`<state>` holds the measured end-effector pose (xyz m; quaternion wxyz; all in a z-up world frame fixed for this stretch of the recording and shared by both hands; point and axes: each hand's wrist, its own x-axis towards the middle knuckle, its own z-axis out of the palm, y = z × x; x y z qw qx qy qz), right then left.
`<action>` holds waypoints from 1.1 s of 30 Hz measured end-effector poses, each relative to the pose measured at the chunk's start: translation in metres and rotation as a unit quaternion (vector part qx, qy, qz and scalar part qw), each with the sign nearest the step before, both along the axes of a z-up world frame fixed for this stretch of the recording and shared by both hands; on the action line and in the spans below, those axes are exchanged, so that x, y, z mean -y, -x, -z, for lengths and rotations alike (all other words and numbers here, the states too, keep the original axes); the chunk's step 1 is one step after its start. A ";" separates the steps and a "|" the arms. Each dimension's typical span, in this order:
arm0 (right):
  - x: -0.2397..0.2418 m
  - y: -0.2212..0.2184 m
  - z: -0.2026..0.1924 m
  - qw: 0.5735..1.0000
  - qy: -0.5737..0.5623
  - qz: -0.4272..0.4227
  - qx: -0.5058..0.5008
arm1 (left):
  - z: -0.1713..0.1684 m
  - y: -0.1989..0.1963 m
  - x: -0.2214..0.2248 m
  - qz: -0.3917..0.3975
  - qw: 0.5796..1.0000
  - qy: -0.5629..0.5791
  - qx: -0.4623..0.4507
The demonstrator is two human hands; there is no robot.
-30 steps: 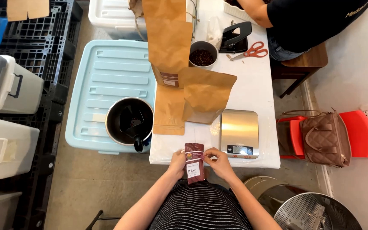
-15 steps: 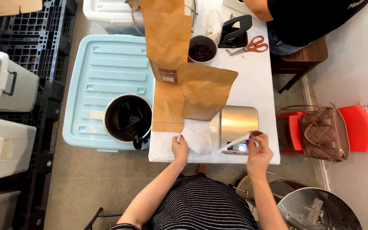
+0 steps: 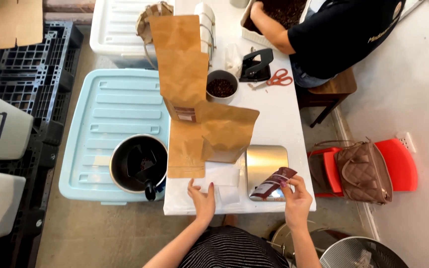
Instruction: Apply labels to coffee bags and mark them with a pen
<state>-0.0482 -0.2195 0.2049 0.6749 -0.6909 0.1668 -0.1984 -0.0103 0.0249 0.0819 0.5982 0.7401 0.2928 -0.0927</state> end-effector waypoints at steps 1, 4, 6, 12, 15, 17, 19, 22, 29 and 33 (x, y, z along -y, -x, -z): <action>0.001 -0.003 -0.004 1.000 0.000 0.000 0.003 | -0.029 -0.009 -0.002 0.000 1.000 0.000 0.003; 0.001 -0.006 -0.010 1.000 -0.010 0.012 -0.022 | -0.089 -0.040 -0.011 -0.020 0.991 0.086 0.103; 0.003 -0.011 -0.011 0.999 0.002 0.020 -0.030 | -0.100 -0.076 -0.021 0.013 0.947 -0.027 0.321; 0.001 -0.019 -0.012 1.000 -0.006 0.026 -0.016 | -0.110 -0.141 -0.022 0.138 0.872 -0.057 0.466; 0.000 -0.017 -0.006 0.999 -0.013 0.031 0.005 | -0.109 -0.138 -0.016 0.085 0.862 -0.044 0.498; -0.004 -0.018 -0.012 0.999 -0.014 0.029 0.003 | -0.109 -0.141 -0.015 0.079 0.862 -0.040 0.499; -0.006 -0.016 -0.013 1.000 -0.016 0.025 -0.001 | -0.107 -0.139 -0.016 0.071 0.863 -0.038 0.498; -0.004 -0.014 -0.012 0.999 -0.027 0.024 0.011 | -0.104 -0.139 -0.016 0.064 0.868 -0.021 0.491; 0.012 -0.003 -0.005 0.998 -0.028 0.049 0.021 | -0.099 -0.144 -0.020 0.115 0.866 -0.027 0.487; 0.012 0.002 -0.011 0.997 -0.027 0.071 0.027 | -0.095 -0.147 -0.024 0.144 0.869 -0.037 0.472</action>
